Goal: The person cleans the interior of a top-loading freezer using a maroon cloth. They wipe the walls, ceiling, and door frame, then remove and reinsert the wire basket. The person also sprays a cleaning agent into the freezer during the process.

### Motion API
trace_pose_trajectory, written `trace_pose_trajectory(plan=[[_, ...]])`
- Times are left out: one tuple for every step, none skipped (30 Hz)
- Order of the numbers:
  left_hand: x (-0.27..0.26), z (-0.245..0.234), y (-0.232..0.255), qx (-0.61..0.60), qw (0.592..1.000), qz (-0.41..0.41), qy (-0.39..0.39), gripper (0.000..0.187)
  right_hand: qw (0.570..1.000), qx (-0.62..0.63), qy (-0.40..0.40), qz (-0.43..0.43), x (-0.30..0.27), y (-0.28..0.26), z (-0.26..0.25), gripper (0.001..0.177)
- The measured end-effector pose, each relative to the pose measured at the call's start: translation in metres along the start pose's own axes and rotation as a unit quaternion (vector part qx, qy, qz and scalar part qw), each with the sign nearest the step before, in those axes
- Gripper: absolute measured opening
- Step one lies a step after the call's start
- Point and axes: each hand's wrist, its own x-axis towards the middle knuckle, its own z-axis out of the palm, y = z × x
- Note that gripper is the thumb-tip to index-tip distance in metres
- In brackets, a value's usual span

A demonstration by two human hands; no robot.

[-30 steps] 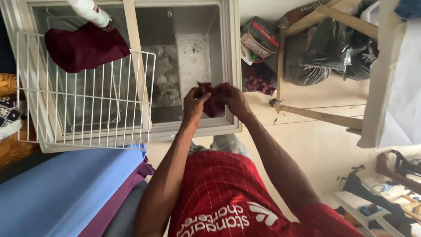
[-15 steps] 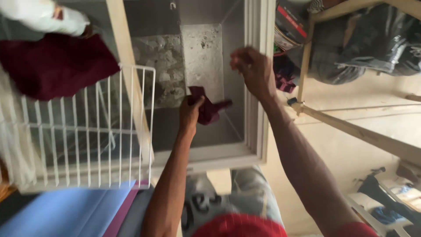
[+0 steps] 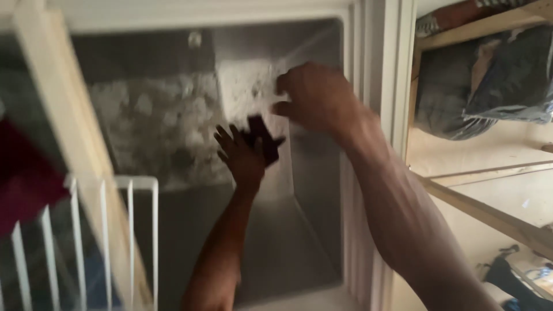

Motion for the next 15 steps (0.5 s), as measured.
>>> trace_pose_trajectory(plan=[[0.002, 0.011, -0.001, 0.023, 0.999, 0.043, -0.017, 0.088, 0.999, 0.013, 0.042, 0.015, 0.002, -0.002, -0.008, 0.044], [0.001, 0.02, -0.001, 0.045, 0.995, 0.081, -0.032, 0.087, 0.996, 0.024, 0.083, 0.025, 0.006, -0.005, -0.018, 0.05], [-0.001, 0.028, -0.002, 0.068, 0.99, 0.118, -0.046, 0.087, 0.991, 0.035, 0.123, 0.035, 0.007, -0.009, -0.026, 0.056], [-0.004, 0.034, -0.003, 0.045, 0.985, 0.165, -0.034, 0.084, 0.991, 0.052, 0.112, 0.056, 0.006, -0.012, -0.034, 0.055], [-0.006, 0.039, -0.003, 0.022, 0.977, 0.212, -0.022, 0.082, 0.99, 0.068, 0.1, 0.078, 0.003, -0.013, -0.041, 0.054], [-0.001, 0.043, -0.003, 0.001, 0.966, 0.258, -0.012, 0.08, 0.987, 0.087, 0.086, 0.099, 0.0, -0.015, -0.045, 0.053], [0.013, 0.045, -0.004, 0.004, 0.96, 0.277, -0.032, 0.081, 0.989, 0.082, 0.082, 0.093, -0.002, -0.017, -0.047, 0.052], [0.025, 0.044, -0.005, 0.005, 0.955, 0.292, -0.057, 0.083, 0.99, 0.078, 0.073, 0.089, -0.005, -0.019, -0.046, 0.05], [0.039, 0.041, 0.0, 0.006, 0.948, 0.308, -0.081, 0.084, 0.992, 0.073, 0.063, 0.084, -0.006, -0.019, -0.045, 0.048], [0.054, 0.033, 0.002, 0.023, 0.952, 0.294, -0.083, 0.077, 0.992, 0.078, 0.064, 0.077, -0.005, -0.017, -0.045, 0.048], [0.075, 0.025, 0.009, 0.05, 0.963, 0.259, -0.055, 0.071, 0.992, 0.083, 0.066, 0.069, -0.004, -0.015, -0.045, 0.047], [0.089, 0.016, 0.016, 0.069, 0.973, 0.218, -0.028, 0.066, 0.992, 0.088, 0.063, 0.065, -0.005, -0.014, -0.044, 0.047], [0.102, 0.007, 0.022, 0.086, 0.983, 0.16, 0.025, 0.06, 0.992, 0.074, 0.039, 0.092, -0.004, -0.015, -0.042, 0.049], [0.117, 0.0, 0.032, 0.091, 0.984, 0.123, 0.086, 0.055, 0.991, 0.058, 0.02, 0.12, -0.001, -0.016, -0.043, 0.051], [0.124, -0.005, 0.04, 0.091, 0.985, 0.093, 0.115, 0.05, 0.988, 0.041, 0.002, 0.148, 0.001, -0.018, -0.044, 0.053]])
